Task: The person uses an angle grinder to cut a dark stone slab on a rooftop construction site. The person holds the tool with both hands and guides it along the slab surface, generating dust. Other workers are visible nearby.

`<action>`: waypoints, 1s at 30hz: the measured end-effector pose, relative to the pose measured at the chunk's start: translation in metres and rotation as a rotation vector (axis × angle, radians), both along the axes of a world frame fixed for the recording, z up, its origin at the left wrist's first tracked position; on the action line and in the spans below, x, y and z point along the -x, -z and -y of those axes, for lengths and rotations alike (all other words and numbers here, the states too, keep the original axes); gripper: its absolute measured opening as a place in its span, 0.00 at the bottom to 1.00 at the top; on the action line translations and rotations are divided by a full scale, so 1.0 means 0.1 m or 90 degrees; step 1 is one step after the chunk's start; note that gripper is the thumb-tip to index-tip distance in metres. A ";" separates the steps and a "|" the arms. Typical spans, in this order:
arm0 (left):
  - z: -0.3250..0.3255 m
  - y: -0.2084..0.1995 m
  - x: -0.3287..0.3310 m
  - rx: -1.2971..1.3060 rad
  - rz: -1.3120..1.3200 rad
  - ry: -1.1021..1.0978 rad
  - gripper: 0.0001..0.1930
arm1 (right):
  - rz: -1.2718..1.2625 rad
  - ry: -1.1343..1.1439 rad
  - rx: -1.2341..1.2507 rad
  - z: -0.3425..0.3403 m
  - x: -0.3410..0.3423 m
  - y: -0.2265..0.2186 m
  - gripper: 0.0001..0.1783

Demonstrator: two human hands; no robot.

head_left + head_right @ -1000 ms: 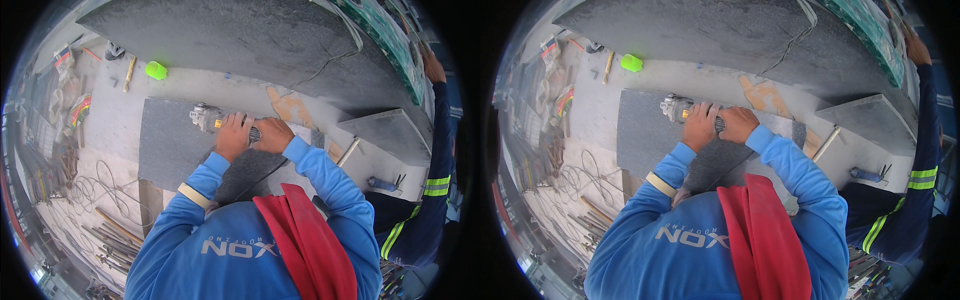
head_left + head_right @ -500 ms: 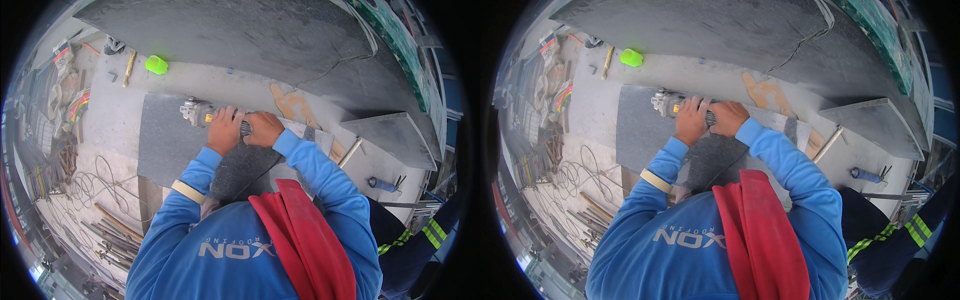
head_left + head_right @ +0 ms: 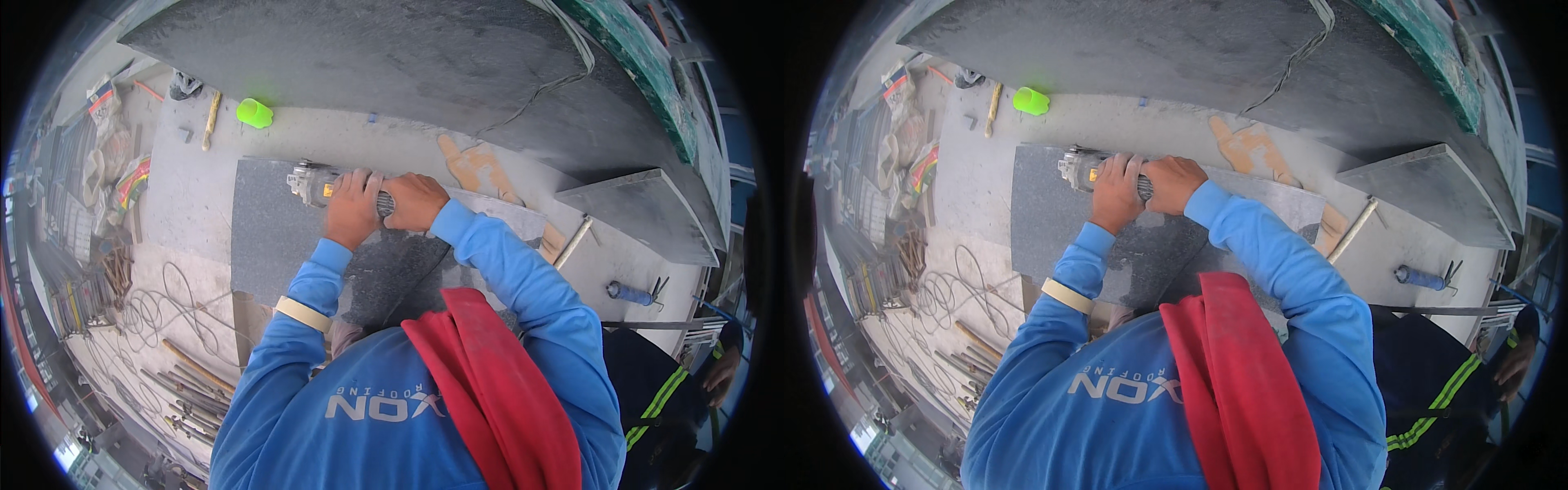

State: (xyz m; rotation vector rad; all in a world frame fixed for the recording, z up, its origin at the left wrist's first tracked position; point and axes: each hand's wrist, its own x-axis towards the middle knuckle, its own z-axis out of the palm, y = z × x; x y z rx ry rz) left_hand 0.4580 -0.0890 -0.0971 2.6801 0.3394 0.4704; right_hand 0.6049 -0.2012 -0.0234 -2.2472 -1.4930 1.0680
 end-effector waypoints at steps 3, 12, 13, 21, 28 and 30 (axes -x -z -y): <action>0.31 -0.05 -0.13 -0.005 0.022 0.015 0.33 | 0.020 0.006 0.012 0.33 -0.09 -0.13 0.25; 0.63 -0.10 -0.26 0.026 0.044 0.020 0.30 | 0.033 0.021 -0.002 0.65 -0.20 -0.21 0.24; 0.60 -0.10 -0.24 0.025 0.040 0.016 0.30 | 0.028 0.017 -0.008 0.62 -0.19 -0.19 0.24; 0.17 0.05 -0.08 -0.024 0.027 0.008 0.33 | 0.005 0.010 -0.039 0.21 -0.04 0.01 0.25; -0.14 0.08 0.02 -0.023 -0.005 0.003 0.36 | 0.008 0.001 -0.037 -0.12 0.06 0.09 0.27; -0.13 0.07 0.03 -0.023 0.004 0.004 0.35 | -0.009 0.007 -0.012 -0.11 0.06 0.08 0.27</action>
